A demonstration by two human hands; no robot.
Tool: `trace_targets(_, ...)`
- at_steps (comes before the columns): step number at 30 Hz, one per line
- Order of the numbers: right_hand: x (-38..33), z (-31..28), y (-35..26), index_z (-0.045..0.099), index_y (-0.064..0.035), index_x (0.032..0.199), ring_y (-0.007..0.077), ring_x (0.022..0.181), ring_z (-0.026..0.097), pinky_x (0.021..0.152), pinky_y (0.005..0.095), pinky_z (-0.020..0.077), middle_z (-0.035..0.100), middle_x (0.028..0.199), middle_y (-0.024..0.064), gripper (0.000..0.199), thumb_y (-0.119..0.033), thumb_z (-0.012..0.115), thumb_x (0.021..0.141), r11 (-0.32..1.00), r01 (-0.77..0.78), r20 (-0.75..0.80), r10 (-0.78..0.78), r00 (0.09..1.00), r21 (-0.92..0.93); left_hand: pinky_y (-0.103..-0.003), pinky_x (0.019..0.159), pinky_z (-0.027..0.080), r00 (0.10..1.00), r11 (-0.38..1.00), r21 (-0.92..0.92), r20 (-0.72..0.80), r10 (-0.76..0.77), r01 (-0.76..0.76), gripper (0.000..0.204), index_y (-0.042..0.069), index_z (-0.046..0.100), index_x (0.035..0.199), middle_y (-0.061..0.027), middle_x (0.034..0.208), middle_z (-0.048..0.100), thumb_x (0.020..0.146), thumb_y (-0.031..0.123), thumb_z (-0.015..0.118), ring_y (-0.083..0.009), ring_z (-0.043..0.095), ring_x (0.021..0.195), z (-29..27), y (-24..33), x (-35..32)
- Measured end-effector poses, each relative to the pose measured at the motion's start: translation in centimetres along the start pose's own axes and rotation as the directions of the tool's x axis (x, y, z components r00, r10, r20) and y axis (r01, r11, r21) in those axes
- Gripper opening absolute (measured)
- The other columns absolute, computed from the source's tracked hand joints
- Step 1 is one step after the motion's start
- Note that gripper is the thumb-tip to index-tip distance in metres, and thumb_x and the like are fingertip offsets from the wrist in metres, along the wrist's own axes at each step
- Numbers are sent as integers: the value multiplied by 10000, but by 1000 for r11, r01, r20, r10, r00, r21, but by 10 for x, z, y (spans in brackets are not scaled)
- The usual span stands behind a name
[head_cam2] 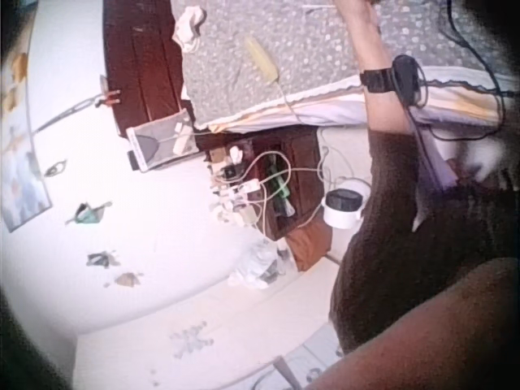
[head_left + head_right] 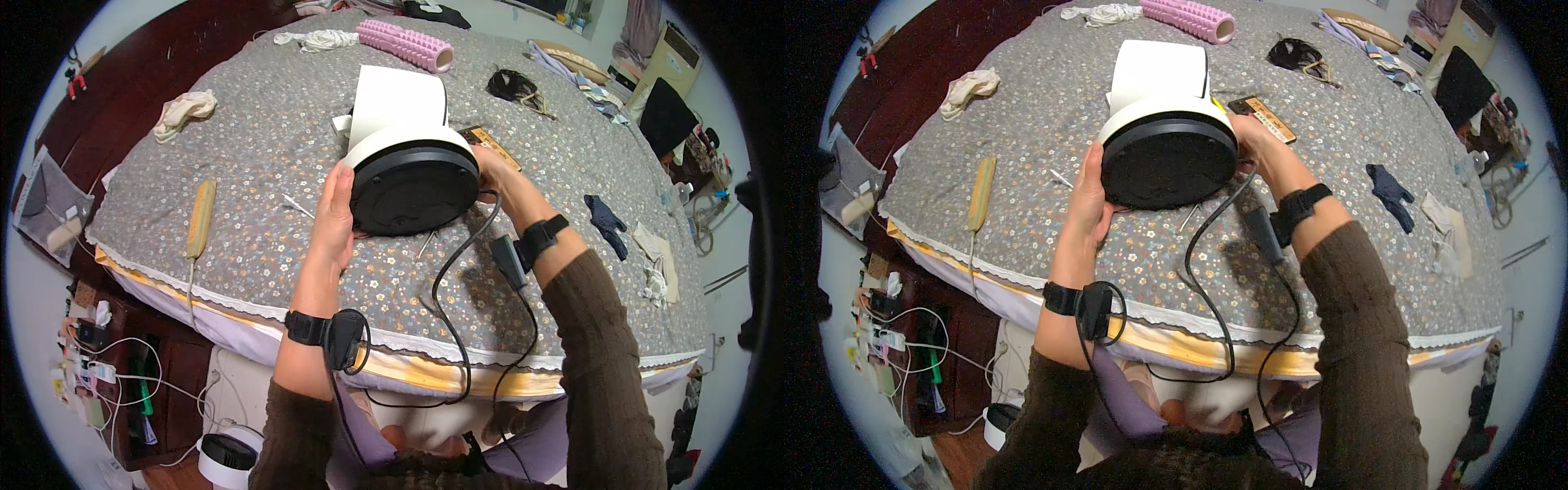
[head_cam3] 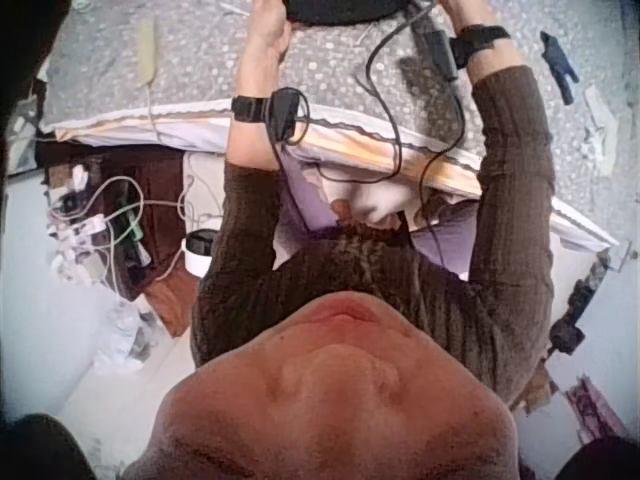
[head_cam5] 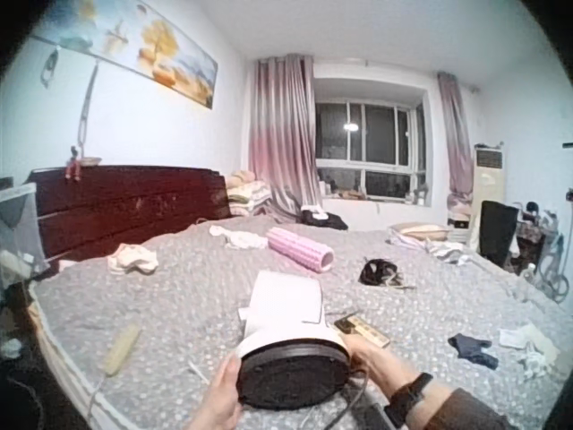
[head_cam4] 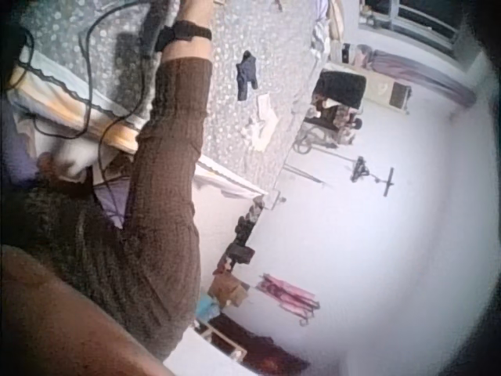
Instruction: The person uses a yellow screwdriver to remove screws from the base of a white and black appliance. They rotate the device to access multiple screws, then detach the base cover to reveal the internal components.
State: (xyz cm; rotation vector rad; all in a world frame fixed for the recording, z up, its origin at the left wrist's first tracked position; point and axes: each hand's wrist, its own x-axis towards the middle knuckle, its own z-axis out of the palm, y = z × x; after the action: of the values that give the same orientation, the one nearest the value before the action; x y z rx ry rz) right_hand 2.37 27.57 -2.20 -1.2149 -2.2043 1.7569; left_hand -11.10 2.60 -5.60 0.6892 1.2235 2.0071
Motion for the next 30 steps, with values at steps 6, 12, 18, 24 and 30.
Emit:
trace_targets(6, -27, -20, 5, 603, -27, 1374, 141, 965, 715, 802, 297, 601, 730, 1164, 98, 482, -392, 603, 1058, 787, 327, -62, -348, 936, 524, -367, 1165, 365, 978, 978, -63, 52, 200, -196, 826, 56, 417, 1540, -88, 1463, 515, 956, 557, 718, -201, 483, 1354, 19, -28, -8)
trace_targets(12, -45, -44, 16, 466, 9, 1517, 191, 1066, 735, 911, 299, 610, 727, 1222, 171, 618, -397, 576, 1064, 676, 522, -170, -517, 839, 520, -399, 1162, 368, 919, 923, 67, 145, 367, -380, 1159, 68, 382, 1583, -118, 1482, 490, 773, 830, 711, -241, 450, 1385, 42, -27, -10)
trace_targets(18, -54, -68, 26, 541, 9, 1430, 207, 1092, 732, 908, 335, 621, 743, 1192, 184, 600, -460, 570, 1057, 651, 576, -268, -516, 814, 495, -463, 1172, 392, 817, 758, 312, 293, 497, -573, 1055, 120, 553, 1492, -193, 1527, 460, 698, 760, 824, -344, 460, 1419, 62, -18, 18)
trace_targets(24, -83, -103, 22, 704, -19, 1193, 203, 948, 748, 837, 394, 607, 768, 1066, 126, 359, -307, 666, 984, 845, 534, -241, -518, 821, 4, -461, 1130, 455, 801, 768, 289, 400, 445, -571, 848, 149, 705, 1337, -168, 1540, 465, 606, 483, 974, -333, 471, 1410, 85, -49, 20)
trace_targets(30, -93, -97, 48, 726, 10, 1048, 168, 797, 701, 793, 333, 571, 743, 906, 84, 231, -132, 743, 868, 786, 616, -361, -589, 723, -51, -486, 1192, 393, 814, 812, 241, 409, 412, -532, 1179, 164, 529, 1523, -178, 1616, 367, 518, 576, 987, -342, 361, 1504, 87, -71, 27)
